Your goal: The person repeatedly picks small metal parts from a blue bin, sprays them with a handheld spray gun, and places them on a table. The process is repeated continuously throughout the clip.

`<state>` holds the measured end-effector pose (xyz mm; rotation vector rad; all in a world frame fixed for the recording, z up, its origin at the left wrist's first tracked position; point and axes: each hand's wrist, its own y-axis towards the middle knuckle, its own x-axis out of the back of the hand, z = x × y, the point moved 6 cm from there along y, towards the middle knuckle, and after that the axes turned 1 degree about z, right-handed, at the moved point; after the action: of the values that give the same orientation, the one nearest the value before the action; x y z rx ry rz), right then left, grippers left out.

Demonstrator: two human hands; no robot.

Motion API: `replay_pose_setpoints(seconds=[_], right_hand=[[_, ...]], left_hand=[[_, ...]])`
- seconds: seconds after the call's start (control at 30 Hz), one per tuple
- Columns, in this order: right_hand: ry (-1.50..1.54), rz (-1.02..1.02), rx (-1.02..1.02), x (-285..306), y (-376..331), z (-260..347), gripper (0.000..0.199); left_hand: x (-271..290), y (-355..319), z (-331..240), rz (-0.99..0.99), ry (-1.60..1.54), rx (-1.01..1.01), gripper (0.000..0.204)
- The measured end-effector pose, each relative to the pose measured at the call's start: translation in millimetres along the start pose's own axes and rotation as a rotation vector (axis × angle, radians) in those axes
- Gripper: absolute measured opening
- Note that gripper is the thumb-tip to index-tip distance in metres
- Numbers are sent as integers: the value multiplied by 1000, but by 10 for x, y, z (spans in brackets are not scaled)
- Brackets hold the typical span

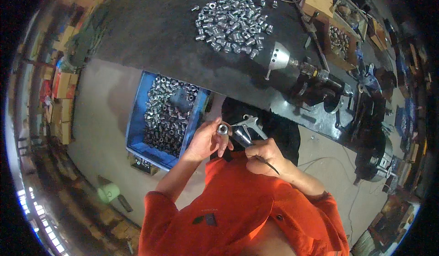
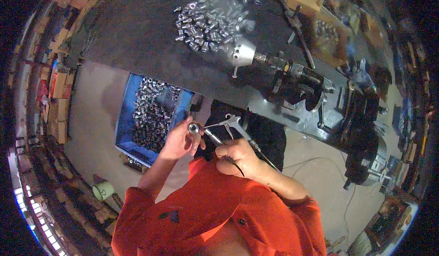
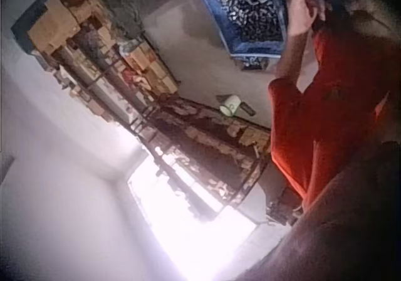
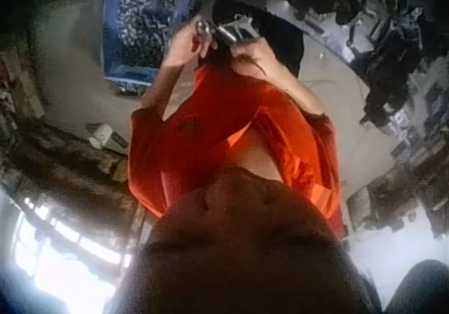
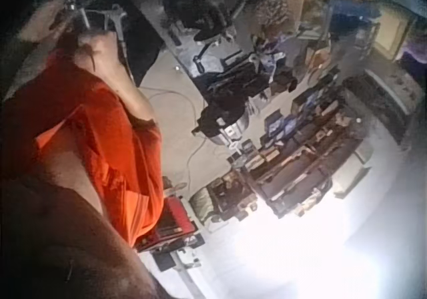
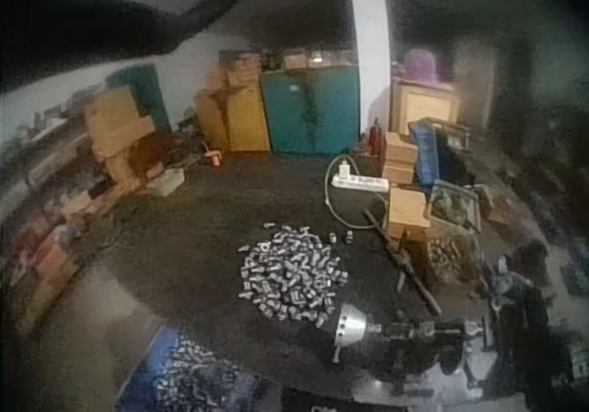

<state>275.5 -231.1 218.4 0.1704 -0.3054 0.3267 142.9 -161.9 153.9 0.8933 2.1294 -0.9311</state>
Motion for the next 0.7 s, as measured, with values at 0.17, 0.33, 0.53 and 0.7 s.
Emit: replay_pose_setpoints(seconds=[0.17, 0.33, 0.53, 0.7], right_hand=[[8, -8, -2, 7, -5, 44, 15], [-135, 48, -37, -43, -6, 63, 16], [-99, 10, -84, -57, -54, 32, 15], [-17, 8, -9, -23, -60, 18, 11]], left_hand=[[-35, -2, -119, -83, 255, -68, 46], [-214, -48, -322, -92, 713, -106, 25], [-338, -25, -337, 5, 875, -80, 17], [-345, 12, -341, 113, 765, -66, 21]])
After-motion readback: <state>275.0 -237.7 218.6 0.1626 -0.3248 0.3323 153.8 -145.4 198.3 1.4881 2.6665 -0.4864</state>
